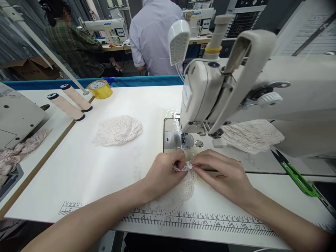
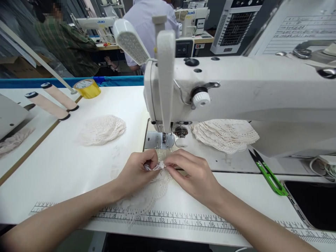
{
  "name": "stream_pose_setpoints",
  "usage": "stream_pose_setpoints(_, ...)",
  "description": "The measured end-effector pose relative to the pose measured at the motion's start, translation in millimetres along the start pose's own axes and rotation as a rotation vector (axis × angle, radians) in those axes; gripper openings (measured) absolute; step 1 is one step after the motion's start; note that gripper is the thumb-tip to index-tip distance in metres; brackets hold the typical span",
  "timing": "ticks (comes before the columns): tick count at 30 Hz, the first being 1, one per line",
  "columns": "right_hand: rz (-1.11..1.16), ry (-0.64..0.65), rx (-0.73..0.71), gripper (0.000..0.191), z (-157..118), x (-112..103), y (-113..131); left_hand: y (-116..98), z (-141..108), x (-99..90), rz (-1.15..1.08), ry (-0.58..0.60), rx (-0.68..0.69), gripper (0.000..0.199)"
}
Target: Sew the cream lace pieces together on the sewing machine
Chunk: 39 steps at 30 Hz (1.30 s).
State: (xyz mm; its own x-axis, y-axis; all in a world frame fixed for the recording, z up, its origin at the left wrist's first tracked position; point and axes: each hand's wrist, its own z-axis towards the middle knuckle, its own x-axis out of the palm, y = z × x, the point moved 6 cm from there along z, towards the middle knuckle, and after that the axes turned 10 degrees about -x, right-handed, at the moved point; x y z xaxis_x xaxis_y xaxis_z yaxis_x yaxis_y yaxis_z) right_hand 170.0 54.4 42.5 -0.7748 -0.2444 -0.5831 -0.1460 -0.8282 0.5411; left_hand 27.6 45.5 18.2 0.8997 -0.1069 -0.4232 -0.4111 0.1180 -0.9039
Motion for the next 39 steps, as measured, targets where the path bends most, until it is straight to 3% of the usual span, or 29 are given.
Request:
stream_pose_setpoints(7, -0.166, 0.007, -0.108, 0.021, 0, -3, 8, 2, -4, 2.3, -0.028, 0.016, 0.055, 0.021)
stream_pose_setpoints(13, -0.259, -0.021, -0.167, 0.026, -4, -4, 4, 7, -5, 1.3, 0.095, 0.0, -0.008, 0.028)
stream_pose_setpoints(17, -0.328, -0.009, -0.204, 0.033, -7, -3, 5, 3, -7, 1.4, 0.125, -0.007, 0.094, 0.042)
stream_pose_setpoints(23, -0.438, 0.054, -0.326, 0.035, -8, 0, 18, 4, -10, 8.0, 0.201, 0.054, 0.19, 0.04)
stream_pose_setpoints(26, -0.458, 0.082, -0.375, 0.037, -6, -1, 24, 2, -12, 8.5, 0.277, 0.005, 0.253, 0.033)
stream_pose_setpoints(33, -0.487, 0.164, -0.499, 0.031, -3, -3, 36, -11, -20, 2.1, 0.47, -0.245, 0.485, 0.028)
stream_pose_setpoints(39, -0.479, 0.242, -0.658, 0.019, 7, -2, 42, -15, -20, -4.2, 0.446, -0.31, 0.507, 0.021)
